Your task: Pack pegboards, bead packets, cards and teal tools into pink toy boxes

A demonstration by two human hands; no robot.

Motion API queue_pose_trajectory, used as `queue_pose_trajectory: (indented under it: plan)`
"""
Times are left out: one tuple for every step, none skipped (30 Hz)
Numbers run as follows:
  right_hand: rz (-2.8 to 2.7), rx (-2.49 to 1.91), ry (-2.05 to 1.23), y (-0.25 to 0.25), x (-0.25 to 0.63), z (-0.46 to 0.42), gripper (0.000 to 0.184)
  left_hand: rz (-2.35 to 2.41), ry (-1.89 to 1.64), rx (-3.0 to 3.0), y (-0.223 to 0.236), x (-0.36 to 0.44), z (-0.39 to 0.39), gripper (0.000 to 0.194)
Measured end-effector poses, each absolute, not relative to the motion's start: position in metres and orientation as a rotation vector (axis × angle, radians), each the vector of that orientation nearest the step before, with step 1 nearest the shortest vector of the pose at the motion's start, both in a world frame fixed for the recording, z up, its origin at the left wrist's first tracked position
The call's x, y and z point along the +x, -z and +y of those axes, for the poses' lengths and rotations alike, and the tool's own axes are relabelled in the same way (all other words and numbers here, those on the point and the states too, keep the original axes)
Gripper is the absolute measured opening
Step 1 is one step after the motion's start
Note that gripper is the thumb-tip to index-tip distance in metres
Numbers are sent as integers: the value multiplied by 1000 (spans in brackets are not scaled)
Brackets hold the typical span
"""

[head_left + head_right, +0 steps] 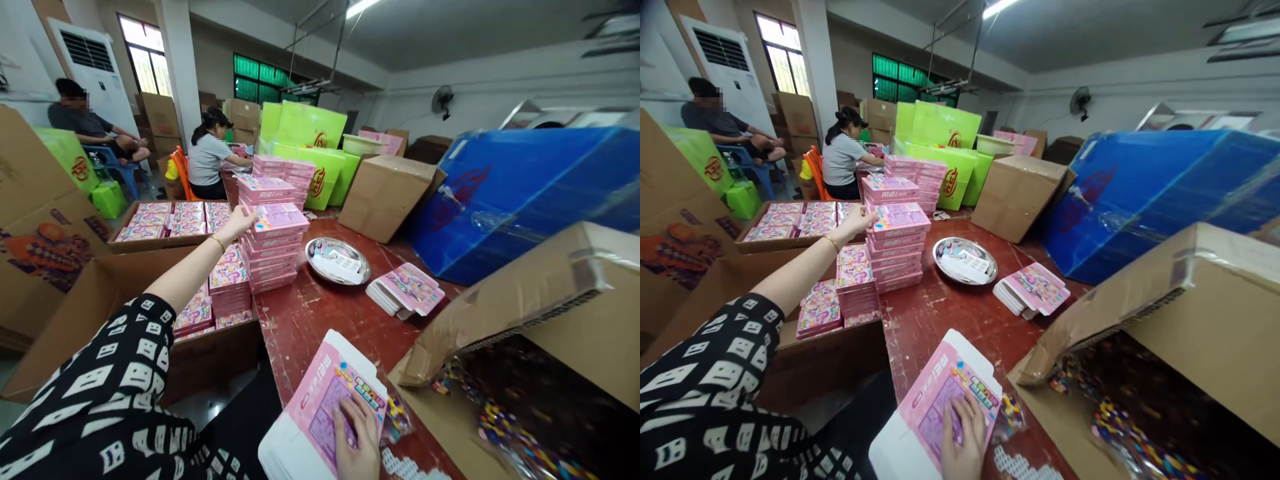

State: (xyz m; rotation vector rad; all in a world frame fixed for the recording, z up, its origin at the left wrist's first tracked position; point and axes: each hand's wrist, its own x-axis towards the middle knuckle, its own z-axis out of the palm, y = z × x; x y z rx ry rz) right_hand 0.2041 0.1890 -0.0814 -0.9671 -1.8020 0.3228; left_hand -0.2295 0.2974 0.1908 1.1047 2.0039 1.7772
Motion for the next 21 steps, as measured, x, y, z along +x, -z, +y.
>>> queue_pose_trajectory:
  plan:
    - [-1831,-998,-307,85,210,196,19,2026,-1760,1158,-191,-229,298,58]
    - [-1854,-1047,-302,88,217,203,22,2071,-1714,1265,-189,-227,297,61]
    - [-1878,-1116,-308,89,223,212,27,2138,-1632,1423,-186,-224,296,61]
    - [-1910,-1203,-326,88,228,220,35,2225,-1524,1602,-181,-220,295,55]
    - [-1952,-1306,-360,85,232,227,44,2323,-1404,1776,-174,-215,293,45]
    - [-2007,-1417,-407,79,233,233,54,2418,-1303,1923,-166,-208,291,37]
    - [-2066,-1520,-458,71,232,238,64,2484,-1246,2033,-155,-198,286,35]
    - [-2114,-1611,-501,62,229,242,72,2501,-1268,2096,-140,-184,279,37]
    - [-2148,-1685,-532,51,225,246,77,2449,-1316,2185,-121,-166,269,41]
    - [-2166,-1741,-553,41,220,250,80,2276,-1323,2352,-97,-145,255,42]
    - [-2178,-1783,-572,31,216,254,81,2017,-1310,2534,-70,-121,239,41]
    - [-2180,-1816,-593,21,212,259,81,1726,-1217,2679,-40,-97,221,44]
    - [-2174,-1837,-622,12,209,264,78,1504,-1106,2739,-9,-75,202,51]
    - [-2153,-1853,-658,4,208,268,72,1359,-998,2749,18,-55,185,65]
    - [-2122,-1853,-694,-5,208,272,63,1289,-969,2736,41,-38,171,77]
    - [-2082,-1829,-725,-15,210,275,52,1268,-927,2728,56,-26,161,85]
    - [-2034,-1780,-752,-25,212,275,42,1296,-933,2703,63,-17,155,89]
    - [-1979,-1708,-791,-37,215,272,34,1344,-966,2664,62,-11,154,91]
    - [-1918,-1618,-849,-49,217,268,30,1400,-1019,2608,54,-8,155,92]
    - [-1850,-1519,-915,-63,218,261,29,1450,-1096,2534,39,-5,159,92]
    - [-1782,-1418,-981,-78,219,252,30,1479,-1179,2448,21,-4,164,93]
